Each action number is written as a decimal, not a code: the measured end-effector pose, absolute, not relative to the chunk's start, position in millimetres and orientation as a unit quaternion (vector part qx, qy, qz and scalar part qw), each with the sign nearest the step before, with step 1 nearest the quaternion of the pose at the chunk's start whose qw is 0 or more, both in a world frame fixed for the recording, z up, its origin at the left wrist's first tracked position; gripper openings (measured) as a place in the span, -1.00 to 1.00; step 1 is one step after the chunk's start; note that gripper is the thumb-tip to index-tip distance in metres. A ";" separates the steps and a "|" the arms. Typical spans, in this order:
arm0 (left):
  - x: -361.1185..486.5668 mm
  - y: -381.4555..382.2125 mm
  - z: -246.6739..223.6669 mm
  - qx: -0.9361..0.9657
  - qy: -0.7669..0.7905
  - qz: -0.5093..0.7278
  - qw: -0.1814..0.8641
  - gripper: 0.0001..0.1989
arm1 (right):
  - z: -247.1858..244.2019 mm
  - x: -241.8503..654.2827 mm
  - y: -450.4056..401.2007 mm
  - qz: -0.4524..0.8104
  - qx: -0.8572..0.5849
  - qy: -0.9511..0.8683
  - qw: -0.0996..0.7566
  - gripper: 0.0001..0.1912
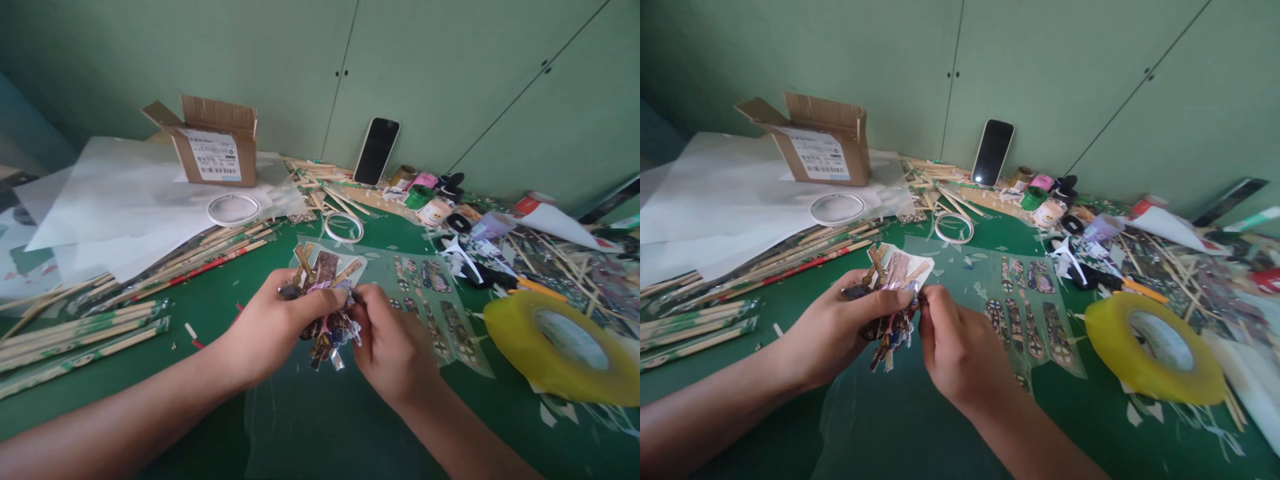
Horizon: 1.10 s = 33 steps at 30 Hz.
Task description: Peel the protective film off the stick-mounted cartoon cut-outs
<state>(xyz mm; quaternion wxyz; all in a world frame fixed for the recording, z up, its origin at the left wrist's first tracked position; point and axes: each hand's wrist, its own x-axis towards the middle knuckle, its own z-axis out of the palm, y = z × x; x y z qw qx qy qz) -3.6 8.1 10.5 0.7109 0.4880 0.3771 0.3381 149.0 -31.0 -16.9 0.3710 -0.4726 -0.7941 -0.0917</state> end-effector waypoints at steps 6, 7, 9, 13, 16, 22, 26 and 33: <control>-4.6 8.2 16.5 0.513 0.389 0.333 0.688 -0.73 | -16.8 147.9 -31.0 -0.110 -0.471 -0.794 0.369 -0.81; -4.6 8.6 17.2 0.521 0.392 0.332 0.682 -0.73 | -17.1 148.1 -30.9 -0.110 -0.470 -0.795 0.369 -0.81; -4.2 9.0 17.2 0.527 0.394 0.332 0.676 -0.74 | -17.9 149.2 -30.6 -0.106 -0.471 -0.795 0.369 -0.82; -2.4 7.5 13.9 0.507 0.373 0.346 0.696 -0.77 | -19.7 152.9 -29.9 -0.033 -0.464 -0.794 0.390 -0.87; -1.2 5.1 13.8 0.481 0.366 0.344 0.719 -0.76 | -20.7 154.9 -30.3 0.095 -0.453 -0.771 0.437 -0.86; -1.7 3.9 18.5 0.504 0.345 0.334 0.718 -0.74 | -19.5 154.6 -32.6 0.175 -0.438 -0.740 0.480 -0.80; -2.6 4.6 18.4 0.507 0.344 0.333 0.717 -0.73 | -16.5 155.1 -33.0 0.166 -0.436 -0.750 0.469 -0.78; -3.5 4.1 19.3 0.514 0.345 0.329 0.713 -0.75 | -15.8 157.1 -33.1 0.167 -0.433 -0.758 0.457 -0.78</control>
